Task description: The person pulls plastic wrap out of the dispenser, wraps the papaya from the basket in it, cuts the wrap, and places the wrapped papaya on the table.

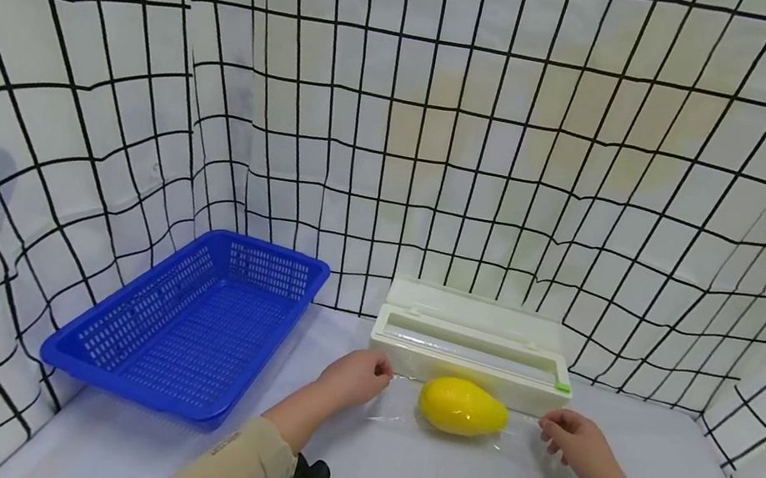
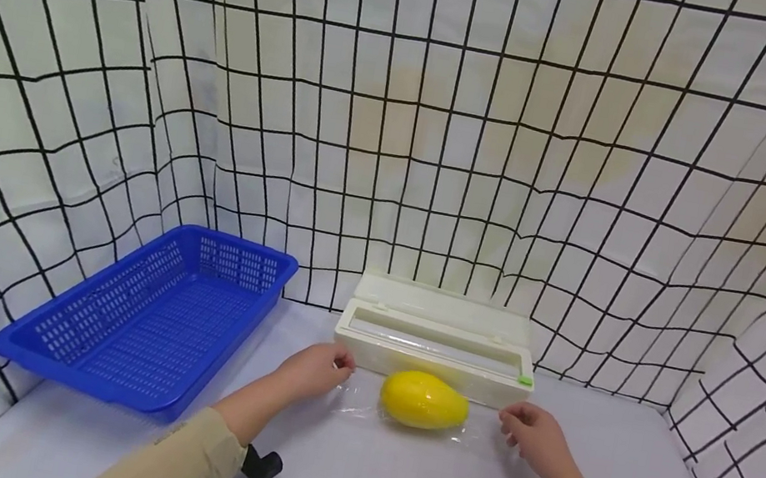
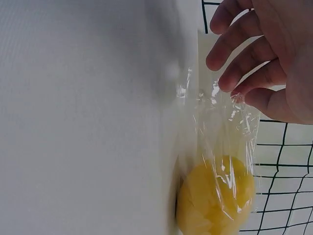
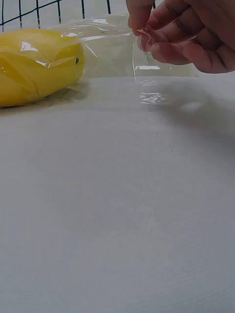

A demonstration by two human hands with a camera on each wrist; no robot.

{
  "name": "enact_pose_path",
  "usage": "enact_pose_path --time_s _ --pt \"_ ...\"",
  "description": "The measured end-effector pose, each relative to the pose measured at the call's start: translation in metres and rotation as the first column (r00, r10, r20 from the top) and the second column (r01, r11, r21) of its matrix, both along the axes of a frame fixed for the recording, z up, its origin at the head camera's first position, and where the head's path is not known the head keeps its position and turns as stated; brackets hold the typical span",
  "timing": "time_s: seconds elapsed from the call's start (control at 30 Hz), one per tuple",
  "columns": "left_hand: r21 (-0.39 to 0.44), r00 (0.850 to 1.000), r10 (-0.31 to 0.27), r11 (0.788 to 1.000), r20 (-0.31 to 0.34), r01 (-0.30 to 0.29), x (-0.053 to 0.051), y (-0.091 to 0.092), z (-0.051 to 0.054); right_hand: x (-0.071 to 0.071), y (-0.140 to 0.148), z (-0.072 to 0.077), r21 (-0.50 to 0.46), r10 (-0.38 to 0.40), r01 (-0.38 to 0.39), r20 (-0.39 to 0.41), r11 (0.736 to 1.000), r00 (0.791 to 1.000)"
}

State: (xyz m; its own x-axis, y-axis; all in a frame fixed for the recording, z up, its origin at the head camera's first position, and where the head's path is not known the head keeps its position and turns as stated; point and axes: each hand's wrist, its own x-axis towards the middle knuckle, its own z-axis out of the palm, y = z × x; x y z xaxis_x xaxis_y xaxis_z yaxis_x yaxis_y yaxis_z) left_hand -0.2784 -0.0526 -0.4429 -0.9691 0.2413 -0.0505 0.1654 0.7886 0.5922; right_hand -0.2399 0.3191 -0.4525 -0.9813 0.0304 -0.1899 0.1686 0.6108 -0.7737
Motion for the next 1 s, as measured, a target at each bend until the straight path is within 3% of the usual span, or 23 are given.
enact_pose_path --time_s 0.1,0.2,0.3,0.33,0.4,0.5,0.53,0.57,0.63,0.73,1.0 --pt "-0.029 1.000 0.010 1.000 -0.028 -0.011 0.006 0.004 0.003 0.002 0.000 -0.002 -0.003 -0.007 0.007 -0.005 1.000 1.000" --pt "-0.083 0.993 0.026 0.996 -0.114 -0.035 0.015 0.010 0.006 0.003 0.000 -0.003 -0.015 -0.007 0.006 -0.014 1.000 1.000" --pt "-0.130 0.968 -0.024 0.991 -0.252 -0.010 0.026 0.018 0.009 0.003 -0.001 -0.005 -0.031 -0.021 0.021 -0.009 0.999 1.000" --pt "-0.151 0.951 -0.074 0.988 -0.300 0.029 0.030 0.021 0.011 0.003 -0.001 -0.006 -0.033 -0.021 0.021 -0.007 0.999 1.000" --pt "-0.211 0.902 -0.209 0.968 -0.377 0.137 0.037 0.028 0.013 0.002 -0.001 -0.007 -0.041 -0.023 0.022 -0.005 0.999 1.000" --pt "-0.343 0.804 -0.422 0.893 -0.419 0.290 0.044 0.037 0.013 0.002 -0.002 -0.008 -0.049 -0.023 0.023 -0.003 0.999 1.000" --pt "-0.377 0.779 -0.468 0.869 -0.416 0.321 0.046 0.040 0.013 0.002 -0.002 -0.007 -0.051 -0.022 0.022 -0.005 0.998 1.000" --pt "-0.404 0.765 -0.500 0.849 -0.407 0.340 0.046 0.042 0.012 0.002 -0.002 -0.007 -0.054 -0.024 0.024 -0.006 0.998 1.000" --pt "-0.448 0.756 -0.529 0.824 -0.386 0.348 0.046 0.045 0.010 0.003 -0.002 -0.006 -0.060 -0.029 0.029 -0.004 0.998 1.000" --pt "-0.473 0.766 -0.530 0.814 -0.365 0.338 0.040 0.049 0.005 0.003 -0.002 -0.006 -0.070 -0.028 0.027 -0.007 0.997 1.000" --pt "-0.449 0.791 -0.504 0.830 -0.347 0.331 0.025 0.050 -0.003 0.005 0.010 -0.003 -0.026 -0.033 0.031 -0.042 0.999 0.999"
